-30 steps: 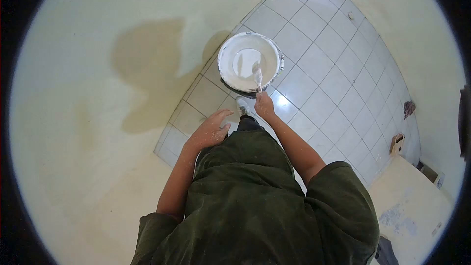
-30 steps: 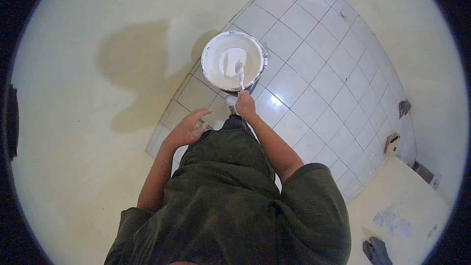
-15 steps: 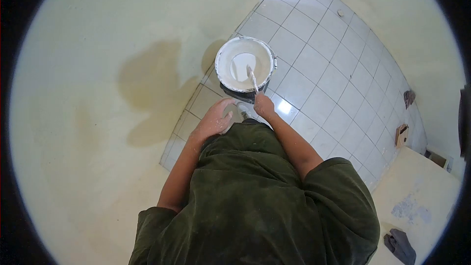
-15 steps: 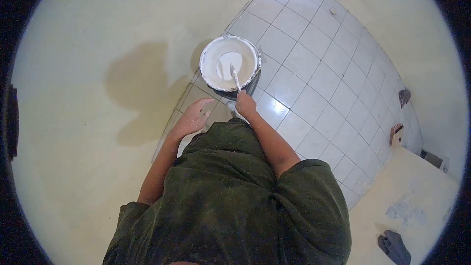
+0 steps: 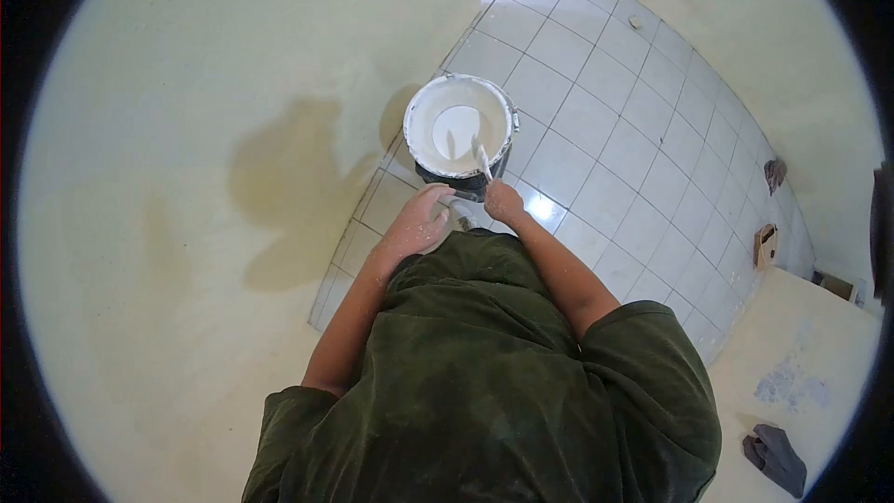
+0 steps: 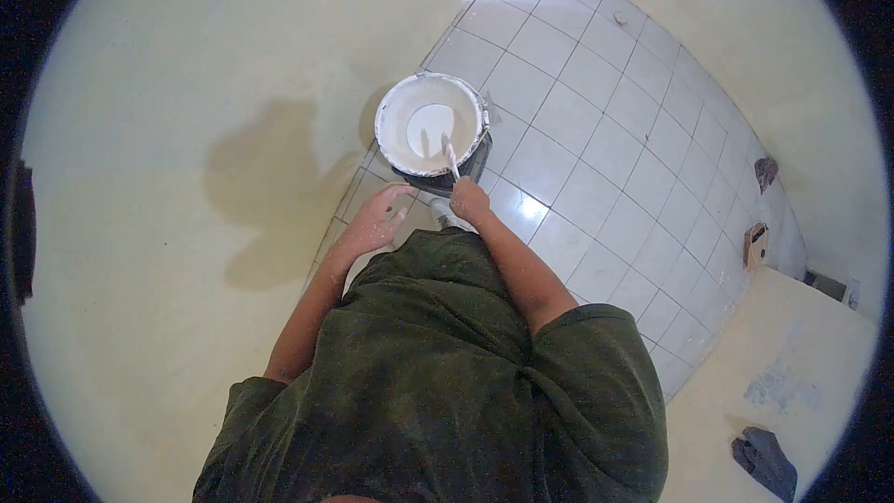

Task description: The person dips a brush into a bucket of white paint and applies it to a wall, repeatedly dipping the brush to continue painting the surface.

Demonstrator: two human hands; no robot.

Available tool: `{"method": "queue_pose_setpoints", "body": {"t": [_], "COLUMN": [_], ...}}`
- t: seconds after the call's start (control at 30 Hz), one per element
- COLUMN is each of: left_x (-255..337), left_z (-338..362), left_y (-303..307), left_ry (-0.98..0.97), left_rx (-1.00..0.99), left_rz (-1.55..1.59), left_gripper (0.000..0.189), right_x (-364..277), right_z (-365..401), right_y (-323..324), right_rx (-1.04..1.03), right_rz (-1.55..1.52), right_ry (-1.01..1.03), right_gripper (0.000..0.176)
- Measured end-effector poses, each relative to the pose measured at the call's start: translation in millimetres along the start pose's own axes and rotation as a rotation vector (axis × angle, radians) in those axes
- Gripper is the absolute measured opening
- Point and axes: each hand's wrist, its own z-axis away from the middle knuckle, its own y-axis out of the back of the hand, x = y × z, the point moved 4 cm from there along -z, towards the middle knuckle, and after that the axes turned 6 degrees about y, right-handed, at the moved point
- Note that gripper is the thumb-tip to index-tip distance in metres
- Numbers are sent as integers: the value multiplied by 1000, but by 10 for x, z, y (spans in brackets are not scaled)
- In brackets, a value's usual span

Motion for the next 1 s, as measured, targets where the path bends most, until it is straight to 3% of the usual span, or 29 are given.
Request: {"method": "queue_pose_setpoints", "body": {"t": [0.07, 0.37, 0.47, 0.57, 0.67, 0.77, 0.87, 1.0], "left_x": [2, -53, -6, 17, -17, -72, -109, 18], "left_z": [-16, -26, -18, -18, -22, -15, -33, -8], "left_y": [-11, -39, -14, 11, 30, 43, 62, 92], "left_ry": [-16, 28, 0, 21, -11, 45, 61, 57], "left_rx": [4, 5, -2, -11, -1, 20, 3, 25], "left_rz": [6, -9, -7, -15, -53, -93, -91, -48], "left_gripper": [43, 41, 41, 42, 45, 50, 52, 51], "right_x": [99, -40, 182, -16, 117, 28, 153, 58], "right_z": [-52, 23, -112, -10, -91, -47, -135, -125], "right_y": [-94, 89, -177, 57, -68, 42, -63, 30], "right_rx": [-32, 34, -18, 19, -58, -41, -173, -121], "right_rz": [112, -14, 75, -19, 91, 50, 102, 89], "right_ry": [122, -53, 92, -25, 81, 34, 85, 16], "right_gripper": [24, 23, 26, 26, 25, 25, 26, 26]}}
